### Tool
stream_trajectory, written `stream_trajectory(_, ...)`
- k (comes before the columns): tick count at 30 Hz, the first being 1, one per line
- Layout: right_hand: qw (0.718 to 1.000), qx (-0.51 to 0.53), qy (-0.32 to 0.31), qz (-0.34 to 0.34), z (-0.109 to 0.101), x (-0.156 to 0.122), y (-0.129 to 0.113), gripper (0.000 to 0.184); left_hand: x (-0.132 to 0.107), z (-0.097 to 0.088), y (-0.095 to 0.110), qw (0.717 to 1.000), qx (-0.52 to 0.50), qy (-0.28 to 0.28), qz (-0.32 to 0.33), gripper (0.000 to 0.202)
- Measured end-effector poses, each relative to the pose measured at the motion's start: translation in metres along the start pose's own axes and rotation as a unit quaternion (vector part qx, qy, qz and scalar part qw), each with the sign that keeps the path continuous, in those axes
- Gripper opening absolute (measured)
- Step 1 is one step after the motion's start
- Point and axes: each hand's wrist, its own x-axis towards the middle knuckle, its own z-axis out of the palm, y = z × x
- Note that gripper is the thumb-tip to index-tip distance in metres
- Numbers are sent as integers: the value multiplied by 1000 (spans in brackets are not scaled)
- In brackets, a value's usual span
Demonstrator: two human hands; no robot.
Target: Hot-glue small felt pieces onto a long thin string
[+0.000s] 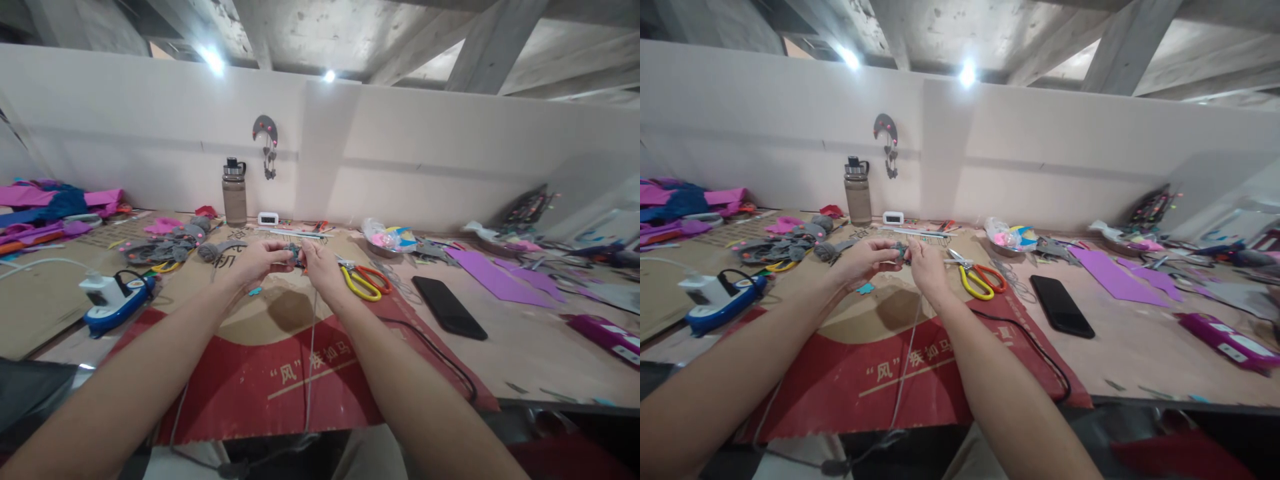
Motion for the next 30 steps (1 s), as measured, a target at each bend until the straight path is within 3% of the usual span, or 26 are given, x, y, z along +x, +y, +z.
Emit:
stream_trajectory(20,998,-57,-10,-19,-2,-7,-13,39,1,3,-2,998,42,44,14,20)
stream_trajectory(30,998,-23,-46,-27,-4,-10,-19,37,0,3,0,996,43,79,22,21)
